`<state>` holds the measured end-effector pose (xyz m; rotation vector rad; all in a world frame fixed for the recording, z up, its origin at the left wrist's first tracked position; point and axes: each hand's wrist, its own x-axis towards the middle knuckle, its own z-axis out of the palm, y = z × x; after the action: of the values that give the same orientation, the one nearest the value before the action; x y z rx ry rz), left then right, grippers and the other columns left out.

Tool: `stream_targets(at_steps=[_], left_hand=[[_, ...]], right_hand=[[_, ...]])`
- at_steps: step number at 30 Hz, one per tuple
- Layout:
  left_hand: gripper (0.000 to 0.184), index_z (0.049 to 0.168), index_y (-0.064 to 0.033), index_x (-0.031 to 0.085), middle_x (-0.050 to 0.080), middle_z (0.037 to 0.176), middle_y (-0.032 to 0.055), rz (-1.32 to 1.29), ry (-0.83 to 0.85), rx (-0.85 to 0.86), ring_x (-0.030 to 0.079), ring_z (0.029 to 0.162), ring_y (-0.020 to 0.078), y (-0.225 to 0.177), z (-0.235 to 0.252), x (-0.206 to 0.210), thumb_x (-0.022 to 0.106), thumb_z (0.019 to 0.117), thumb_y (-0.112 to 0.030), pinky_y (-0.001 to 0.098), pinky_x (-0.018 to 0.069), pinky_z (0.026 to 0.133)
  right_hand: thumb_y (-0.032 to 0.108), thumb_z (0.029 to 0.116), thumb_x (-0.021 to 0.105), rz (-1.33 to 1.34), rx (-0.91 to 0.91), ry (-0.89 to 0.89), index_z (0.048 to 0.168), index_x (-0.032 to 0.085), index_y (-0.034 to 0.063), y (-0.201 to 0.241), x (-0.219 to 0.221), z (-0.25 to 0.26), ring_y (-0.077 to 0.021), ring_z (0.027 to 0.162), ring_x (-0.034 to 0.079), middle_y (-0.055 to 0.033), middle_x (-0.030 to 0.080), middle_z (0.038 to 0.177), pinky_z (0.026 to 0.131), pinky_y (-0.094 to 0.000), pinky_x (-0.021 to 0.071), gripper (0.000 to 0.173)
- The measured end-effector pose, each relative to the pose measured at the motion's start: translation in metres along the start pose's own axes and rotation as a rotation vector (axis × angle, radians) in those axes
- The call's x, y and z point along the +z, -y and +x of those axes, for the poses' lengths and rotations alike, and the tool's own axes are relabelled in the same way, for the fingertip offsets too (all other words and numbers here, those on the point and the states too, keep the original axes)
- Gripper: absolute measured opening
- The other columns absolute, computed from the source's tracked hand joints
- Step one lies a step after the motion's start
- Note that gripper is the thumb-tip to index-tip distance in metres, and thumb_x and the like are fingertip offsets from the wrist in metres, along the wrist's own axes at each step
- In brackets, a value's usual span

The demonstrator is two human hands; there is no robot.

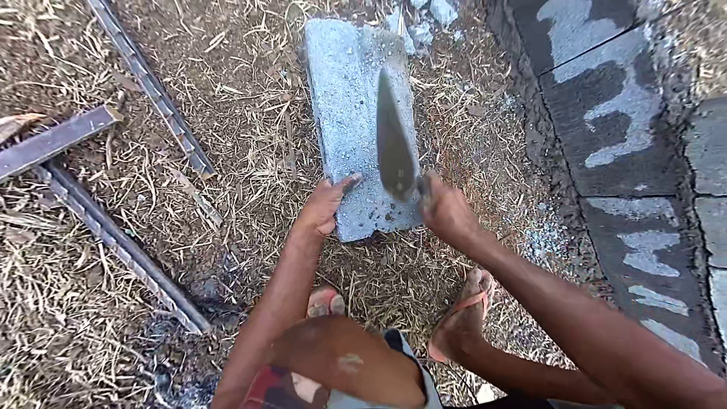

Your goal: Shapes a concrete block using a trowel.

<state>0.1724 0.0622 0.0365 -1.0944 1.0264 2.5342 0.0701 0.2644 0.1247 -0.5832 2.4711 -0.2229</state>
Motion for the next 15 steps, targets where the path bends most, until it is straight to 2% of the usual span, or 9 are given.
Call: stream_targets(at_steps=[2, 3, 6, 8, 9, 11, 12, 15], left_hand=[[0.036, 0.133, -0.0079, 0.054, 0.073, 0.105, 0.0097, 0.004, 0.004, -0.004, 0.074, 0.090, 0.0201, 0.000, 0.002, -0.001, 0.060, 0.1037, -0.028, 0.0395, 0.0637, 0.078], [0.037, 0.134, -0.0065, 0.053, 0.073, 0.106, 0.0110, -0.004, 0.008, -0.008, 0.074, 0.092, 0.0215, -0.001, 0.005, -0.003, 0.060, 0.1039, -0.027, 0.0407, 0.0635, 0.080], [0.036, 0.133, -0.0055, 0.053, 0.073, 0.106, 0.0110, -0.010, -0.002, -0.019, 0.074, 0.092, 0.0215, 0.001, 0.007, -0.003, 0.060, 0.1040, -0.026, 0.0409, 0.0637, 0.081], [0.035, 0.132, -0.0053, 0.054, 0.073, 0.105, 0.0113, -0.017, -0.005, -0.015, 0.074, 0.092, 0.0219, 0.001, 0.007, -0.003, 0.060, 0.1040, -0.026, 0.0413, 0.0638, 0.081], [0.035, 0.132, -0.0053, 0.054, 0.073, 0.105, 0.0114, -0.017, -0.002, -0.011, 0.074, 0.092, 0.0221, 0.002, 0.007, -0.004, 0.060, 0.1040, -0.026, 0.0417, 0.0638, 0.081], [0.036, 0.133, -0.0054, 0.053, 0.073, 0.106, 0.0111, -0.005, 0.001, -0.002, 0.074, 0.093, 0.0218, 0.001, 0.005, -0.003, 0.059, 0.1043, -0.025, 0.0415, 0.0636, 0.082], [0.036, 0.134, -0.0058, 0.053, 0.073, 0.106, 0.0103, 0.016, -0.004, 0.003, 0.074, 0.093, 0.0210, 0.000, 0.004, -0.002, 0.059, 0.1045, -0.025, 0.0408, 0.0635, 0.082], [0.035, 0.133, -0.0054, 0.053, 0.073, 0.105, 0.0107, 0.017, -0.004, 0.014, 0.074, 0.092, 0.0212, 0.000, 0.006, -0.001, 0.059, 0.1044, -0.025, 0.0404, 0.0637, 0.081]], right_hand=[[0.018, 0.0999, 0.061, -0.029, 0.034, 0.131, 0.130, 0.054, 0.0072, -0.009, 0.007, -0.012, -0.0372, 0.074, 0.069, -0.0165, 0.067, 0.079, 0.068, -0.0591, 0.0553, 0.033], [0.018, 0.0997, 0.061, -0.028, 0.044, 0.143, 0.129, 0.055, 0.0073, -0.010, 0.005, -0.014, -0.0370, 0.075, 0.069, -0.0164, 0.067, 0.079, 0.069, -0.0587, 0.0549, 0.032], [0.015, 0.0973, 0.062, 0.064, 0.054, -0.019, 0.135, 0.055, 0.0049, -0.008, -0.003, -0.010, -0.0353, 0.065, 0.066, -0.0165, 0.066, 0.075, 0.060, -0.0570, 0.0536, 0.039], [0.015, 0.0971, 0.061, 0.105, 0.051, -0.146, 0.136, 0.052, 0.0068, -0.005, -0.001, 0.000, -0.0335, 0.060, 0.065, -0.0151, 0.065, 0.074, 0.053, -0.0550, 0.0519, 0.041], [0.015, 0.0969, 0.061, 0.118, 0.047, -0.162, 0.138, 0.051, 0.0064, -0.005, 0.005, 0.001, -0.0344, 0.061, 0.065, -0.0160, 0.065, 0.075, 0.053, -0.0558, 0.0523, 0.043], [0.015, 0.0973, 0.064, 0.109, 0.052, -0.023, 0.141, 0.049, 0.0049, -0.010, 0.017, -0.005, -0.0388, 0.072, 0.069, -0.0198, 0.068, 0.083, 0.065, -0.0608, 0.0560, 0.047], [0.017, 0.0976, 0.064, 0.096, 0.051, 0.053, 0.139, 0.051, 0.0052, -0.014, 0.022, -0.011, -0.0383, 0.075, 0.070, -0.0193, 0.069, 0.083, 0.069, -0.0603, 0.0563, 0.045], [0.020, 0.0990, 0.065, 0.085, 0.048, 0.101, 0.129, 0.056, 0.0059, -0.022, 0.018, -0.024, -0.0345, 0.073, 0.069, -0.0160, 0.067, 0.079, 0.069, -0.0571, 0.0557, 0.034]])
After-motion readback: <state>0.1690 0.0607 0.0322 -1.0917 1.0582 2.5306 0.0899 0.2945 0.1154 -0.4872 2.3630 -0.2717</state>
